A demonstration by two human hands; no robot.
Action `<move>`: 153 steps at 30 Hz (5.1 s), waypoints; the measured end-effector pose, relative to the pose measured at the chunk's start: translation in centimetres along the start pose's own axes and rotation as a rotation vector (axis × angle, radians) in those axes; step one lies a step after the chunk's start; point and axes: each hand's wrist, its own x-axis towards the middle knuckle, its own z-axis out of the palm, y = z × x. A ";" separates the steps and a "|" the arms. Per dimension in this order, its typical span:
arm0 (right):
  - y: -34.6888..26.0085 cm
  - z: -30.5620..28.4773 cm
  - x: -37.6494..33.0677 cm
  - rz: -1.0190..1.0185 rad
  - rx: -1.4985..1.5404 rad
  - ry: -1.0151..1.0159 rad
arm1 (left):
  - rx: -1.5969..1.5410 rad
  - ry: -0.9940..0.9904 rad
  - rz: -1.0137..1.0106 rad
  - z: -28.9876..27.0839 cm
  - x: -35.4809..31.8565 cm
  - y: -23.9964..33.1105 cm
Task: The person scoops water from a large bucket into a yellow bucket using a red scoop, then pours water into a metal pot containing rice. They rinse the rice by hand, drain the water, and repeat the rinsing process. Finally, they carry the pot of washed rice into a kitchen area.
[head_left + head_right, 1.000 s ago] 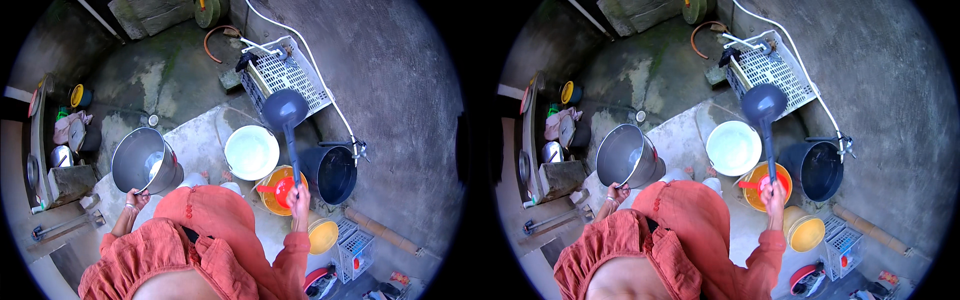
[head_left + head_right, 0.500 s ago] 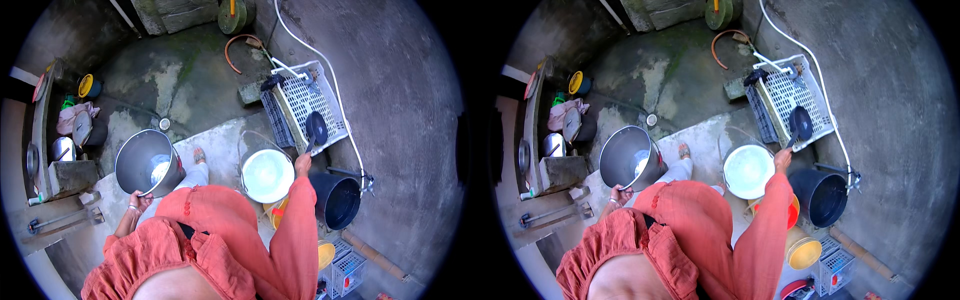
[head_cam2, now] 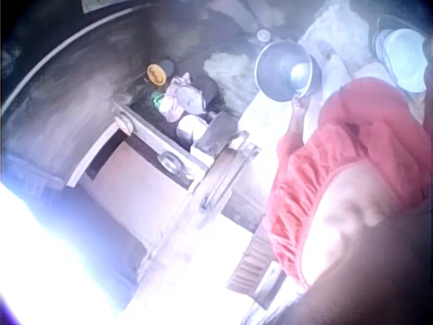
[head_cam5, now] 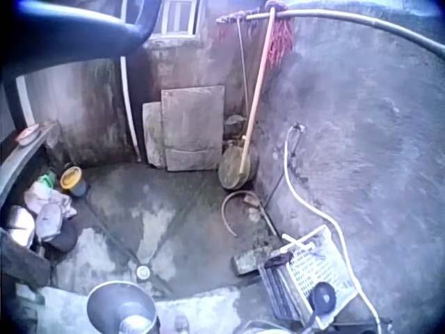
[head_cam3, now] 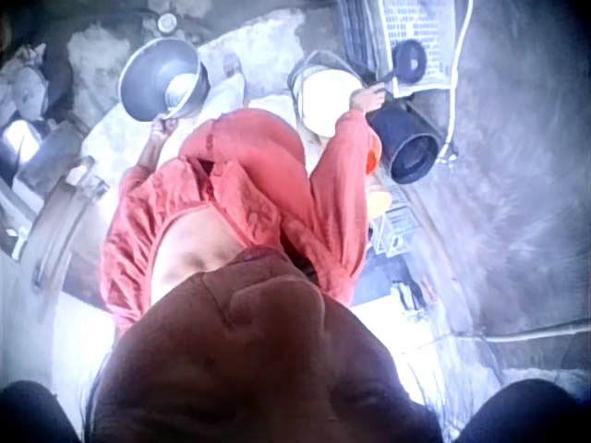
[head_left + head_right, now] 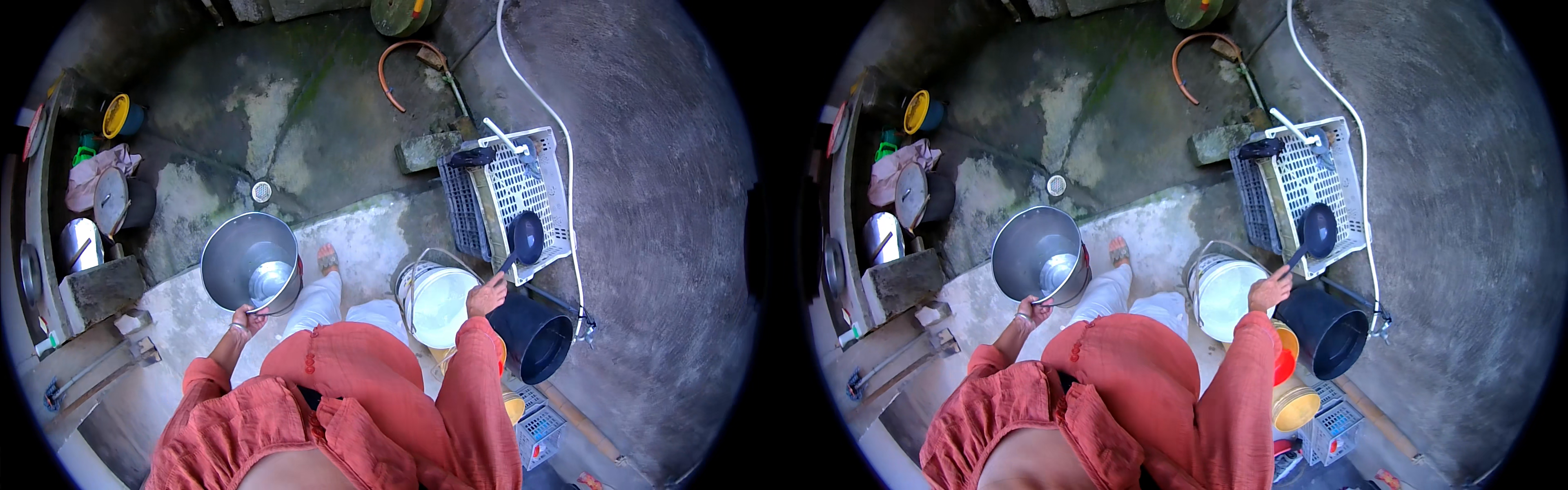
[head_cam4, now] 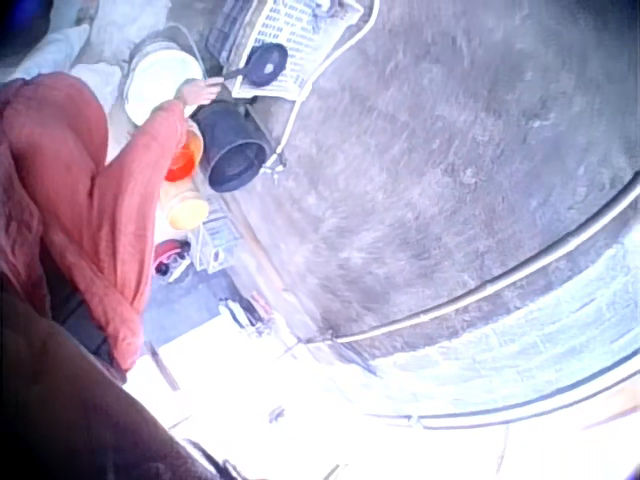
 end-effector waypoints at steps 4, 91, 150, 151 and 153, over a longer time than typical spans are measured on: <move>-4.3 1.5 -0.3 -0.220 0.234 -0.084 | -0.063 0.031 -0.009 -0.5 3.3 0.6; -5.4 -36.2 7.4 -1.607 2.049 0.153 | 2.111 -0.704 -0.602 22.9 -13.4 9.2; 7.7 13.3 27.4 0.996 0.519 0.408 | 1.946 -0.757 0.169 73.4 14.6 -3.4; 9.4 12.7 26.2 1.005 0.384 0.415 | 1.857 -0.697 0.092 74.0 14.9 -4.6; 12.0 14.9 23.1 1.215 0.153 0.142 | 1.781 -0.478 0.016 75.0 15.6 -6.5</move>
